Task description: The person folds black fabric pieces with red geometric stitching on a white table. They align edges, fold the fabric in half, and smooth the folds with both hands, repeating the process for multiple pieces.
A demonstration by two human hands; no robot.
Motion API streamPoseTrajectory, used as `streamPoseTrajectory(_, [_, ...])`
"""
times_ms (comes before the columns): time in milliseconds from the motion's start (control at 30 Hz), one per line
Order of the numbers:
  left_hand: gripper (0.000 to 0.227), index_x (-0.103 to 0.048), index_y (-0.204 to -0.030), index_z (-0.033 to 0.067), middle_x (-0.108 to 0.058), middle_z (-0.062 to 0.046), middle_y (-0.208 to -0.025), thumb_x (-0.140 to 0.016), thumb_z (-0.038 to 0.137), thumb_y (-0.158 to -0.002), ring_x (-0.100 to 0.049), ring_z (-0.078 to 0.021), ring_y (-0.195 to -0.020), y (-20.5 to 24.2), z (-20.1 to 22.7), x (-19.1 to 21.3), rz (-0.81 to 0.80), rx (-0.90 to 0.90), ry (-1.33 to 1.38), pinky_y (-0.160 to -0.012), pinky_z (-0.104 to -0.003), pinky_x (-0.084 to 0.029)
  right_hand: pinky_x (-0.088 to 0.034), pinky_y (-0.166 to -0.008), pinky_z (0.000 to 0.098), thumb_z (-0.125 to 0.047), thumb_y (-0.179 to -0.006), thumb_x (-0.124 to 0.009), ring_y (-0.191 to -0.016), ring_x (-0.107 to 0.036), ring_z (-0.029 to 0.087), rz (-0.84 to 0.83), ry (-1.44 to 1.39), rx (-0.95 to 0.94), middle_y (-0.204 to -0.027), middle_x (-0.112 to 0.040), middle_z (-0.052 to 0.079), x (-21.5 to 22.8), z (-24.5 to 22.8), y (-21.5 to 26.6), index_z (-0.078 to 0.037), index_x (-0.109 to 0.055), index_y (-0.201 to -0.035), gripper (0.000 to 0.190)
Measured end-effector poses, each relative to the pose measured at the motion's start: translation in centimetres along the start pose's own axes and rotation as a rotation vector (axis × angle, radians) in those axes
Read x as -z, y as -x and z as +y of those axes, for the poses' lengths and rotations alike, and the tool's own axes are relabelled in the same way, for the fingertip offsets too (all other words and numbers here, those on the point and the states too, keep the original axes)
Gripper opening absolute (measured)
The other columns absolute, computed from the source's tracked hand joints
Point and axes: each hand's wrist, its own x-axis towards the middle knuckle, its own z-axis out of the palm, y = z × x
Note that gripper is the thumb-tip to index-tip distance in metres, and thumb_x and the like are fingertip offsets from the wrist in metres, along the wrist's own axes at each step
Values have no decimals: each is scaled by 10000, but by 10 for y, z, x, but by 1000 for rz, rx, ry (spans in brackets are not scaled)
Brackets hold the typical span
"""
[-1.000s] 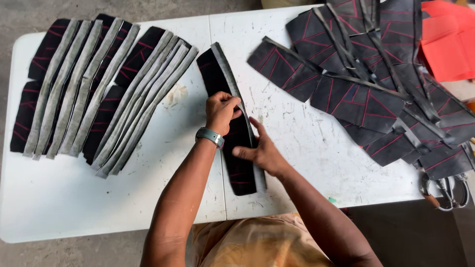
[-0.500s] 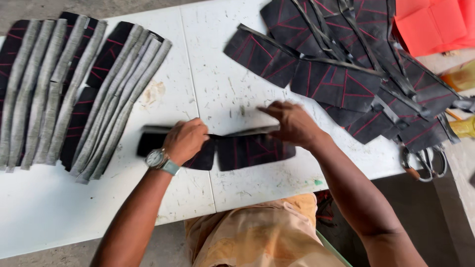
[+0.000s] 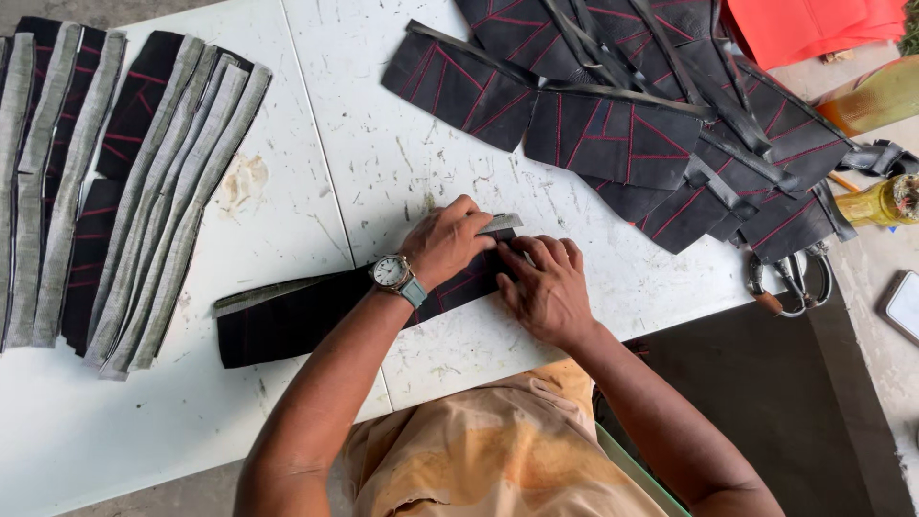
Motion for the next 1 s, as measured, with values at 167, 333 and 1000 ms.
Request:
streamPoseTrajectory(167, [163,-687,-924,71,-648,-118,-966,-679,223,-984,-702,-367,-860,-7,-2,-3,-54,16,-149,-769,-490,-564,-405,-1095,462,-258,-930,-718,-1337,-556,318,68,-50,39,-1380,-625,136,-12,1,-9,-63,-651,-1236,369])
streamPoseTrajectory(333, [189,-707,-853,42,-698,-174,-892,-706,211,-936,-698,-390,-807,-29,0,1,-79,86,-5,-692,-499,-554,-402,-1094,454,-247,-924,-710,-1314,-555,304,74,-18,46,-1377,-626,129,-21,7,-4,-69,-654,-1301,420])
streamPoseTrajectory(1000, [191,-751,-873,11,-764,-124,-788,-728,195,-914,-755,-222,-720,-56,-23,17,-273,261,283,-675,-384,-585,-391,-1043,465,-247,-928,-700,-1356,-497,271,-24,21,23,-1598,-424,87,-23,12,-5,-106,-646,-1277,380])
